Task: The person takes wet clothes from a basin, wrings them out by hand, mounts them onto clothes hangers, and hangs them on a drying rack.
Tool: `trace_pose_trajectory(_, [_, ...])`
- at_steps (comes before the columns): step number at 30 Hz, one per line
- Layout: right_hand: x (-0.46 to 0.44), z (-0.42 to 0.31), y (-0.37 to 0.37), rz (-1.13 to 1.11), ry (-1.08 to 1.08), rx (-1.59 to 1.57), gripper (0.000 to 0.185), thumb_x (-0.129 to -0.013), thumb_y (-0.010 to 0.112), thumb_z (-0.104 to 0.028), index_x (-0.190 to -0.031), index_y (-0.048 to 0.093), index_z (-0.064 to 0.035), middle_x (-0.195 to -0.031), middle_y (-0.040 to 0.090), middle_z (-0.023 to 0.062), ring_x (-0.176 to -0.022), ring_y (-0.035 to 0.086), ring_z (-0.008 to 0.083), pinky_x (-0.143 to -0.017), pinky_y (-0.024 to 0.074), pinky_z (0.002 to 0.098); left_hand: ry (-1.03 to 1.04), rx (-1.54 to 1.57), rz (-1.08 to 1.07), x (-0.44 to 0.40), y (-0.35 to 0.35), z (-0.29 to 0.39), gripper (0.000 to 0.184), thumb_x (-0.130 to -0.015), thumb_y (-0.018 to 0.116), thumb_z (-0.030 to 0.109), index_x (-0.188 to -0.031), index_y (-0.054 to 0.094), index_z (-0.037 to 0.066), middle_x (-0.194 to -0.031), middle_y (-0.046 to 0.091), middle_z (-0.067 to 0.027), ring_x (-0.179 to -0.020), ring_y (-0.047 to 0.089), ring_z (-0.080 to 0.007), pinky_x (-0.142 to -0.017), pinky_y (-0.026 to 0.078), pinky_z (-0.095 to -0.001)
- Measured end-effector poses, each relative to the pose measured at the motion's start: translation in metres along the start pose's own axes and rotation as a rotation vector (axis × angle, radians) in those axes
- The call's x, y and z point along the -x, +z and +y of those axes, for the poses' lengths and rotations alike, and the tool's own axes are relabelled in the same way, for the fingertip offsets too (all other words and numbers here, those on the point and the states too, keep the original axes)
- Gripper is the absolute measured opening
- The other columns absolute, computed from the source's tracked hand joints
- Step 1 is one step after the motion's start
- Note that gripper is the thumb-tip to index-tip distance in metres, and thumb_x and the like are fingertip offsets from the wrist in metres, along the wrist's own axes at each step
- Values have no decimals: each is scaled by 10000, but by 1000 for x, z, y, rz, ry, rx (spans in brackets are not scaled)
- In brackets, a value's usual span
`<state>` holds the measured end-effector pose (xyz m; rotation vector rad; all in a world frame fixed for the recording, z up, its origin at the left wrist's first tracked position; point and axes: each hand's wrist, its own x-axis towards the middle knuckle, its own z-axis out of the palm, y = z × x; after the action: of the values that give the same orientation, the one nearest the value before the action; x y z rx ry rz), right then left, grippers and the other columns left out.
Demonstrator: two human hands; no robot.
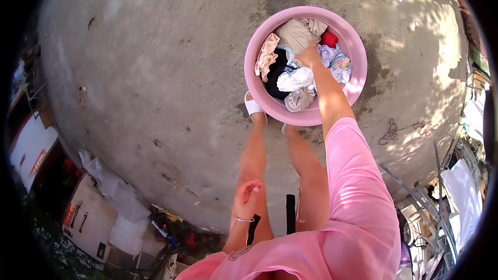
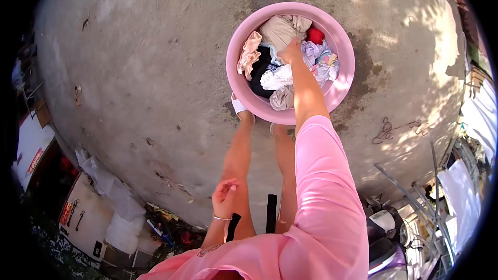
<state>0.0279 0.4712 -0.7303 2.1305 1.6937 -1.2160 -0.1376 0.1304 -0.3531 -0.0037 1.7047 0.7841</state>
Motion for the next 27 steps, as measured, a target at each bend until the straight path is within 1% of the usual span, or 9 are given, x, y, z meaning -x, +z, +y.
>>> trace_pose_trajectory(3, [52, 2, -8, -223, 38, 194, 739, -695, 711, -388, -1227, 430, 43, -1157, 543, 263, -1077, 537, 380, -912, 436, 418, -16, -31, 53, -3, -8, 8, 212, -864, 551, -27, -1076, 552, -35, -986, 614, -84, -941, 589, -149, -878, 458, -272])
trace_pose_trajectory(6, [105, 18, -1, -13, -10, 195, 448, -730, 672, -311, -1043, 550, -15, -972, 629, 206, -941, 602, 345, -816, 475, 444, 9, -25, 14, -6, -5, 5, 222, -864, 549, -28, -1086, 547, -30, -990, 609, -81, -948, 583, -147, -883, 454, -268])
trace_pose_trajectory(9, [140, 13, -45, -76, 8, 191, 452, -716, 683, -325, -1052, 580, -40, -956, 645, 177, -929, 611, 336, -787, 479, 437, -36, 1, -48, 4, 1, 15, 226, -866, 548, -25, -1092, 544, -27, -996, 607, -79, -957, 579, -145, -875, 455, -263])
trace_pose_trajectory(12, [198, 12, -93, -12, -40, -158, 359, -697, 669, -250, -960, 606, -15, -823, 646, 169, -774, 627, 309, -688, 481, 389, -53, -76, -193, 20, 9, 26, 223, -872, 555, 2, -1094, 549, -23, -1002, 604, -73, -959, 575, -139, -869, 456, -261])
trace_pose_trajectory(16, [315, -16, -169, 31, -185, -780, 161, -654, 629, -72, -781, 571, 7, -671, 544, 108, -554, 495, 211, -525, 397, 285, -19, -169, -311, 48, 16, 52, 264, -868, 586, 53, -1122, 545, -5, -1021, 603, -64, -960, 572, -128, -867, 449, -254])
trace_pose_trajectory(20, [421, -46, -246, 112, -456, -477, 157, -616, 629, -25, -736, 527, -24, -629, 416, 74, -523, 428, 186, -502, 371, 271, 100, -288, -300, 43, 21, 79, 366, -899, 567, 198, -1211, 506, 16, -1101, 594, -80, -1011, 565, -160, -903, 424, -271])
trace_pose_trajectory(24, [537, -61, -303, 214, -657, -325, 150, -627, 667, -62, -756, 594, -47, -717, 504, 47, -526, 522, 170, -474, 410, 269, 47, 482, -491, 50, 69, 152, 557, -951, 391, 429, -1310, 423, 5, -1317, 467, -130, -1220, 439, -219, -1040, 298, -355])
trace_pose_trajectory(25, [557, -60, -310, 255, -766, -208, 156, -632, 682, -71, -765, 607, -42, -741, 519, 40, -529, 533, 156, -473, 416, 262, 34, 544, -510, 78, 82, 177, 592, -923, 447, 435, -1318, 393, -3, -1302, 472, -135, -1198, 450, -249, -1011, 351, -390])
trace_pose_trajectory(27, [573, -52, -310, 206, -735, -109, 270, -641, 688, -98, -894, 603, -58, -844, 530, 53, -620, 565, 196, -530, 448, 294, 230, 315, -553, 110, 98, 216, 515, -822, 608, 136, -1277, 423, -16, -1206, 545, -133, -1098, 534, -248, -949, 423, -370])
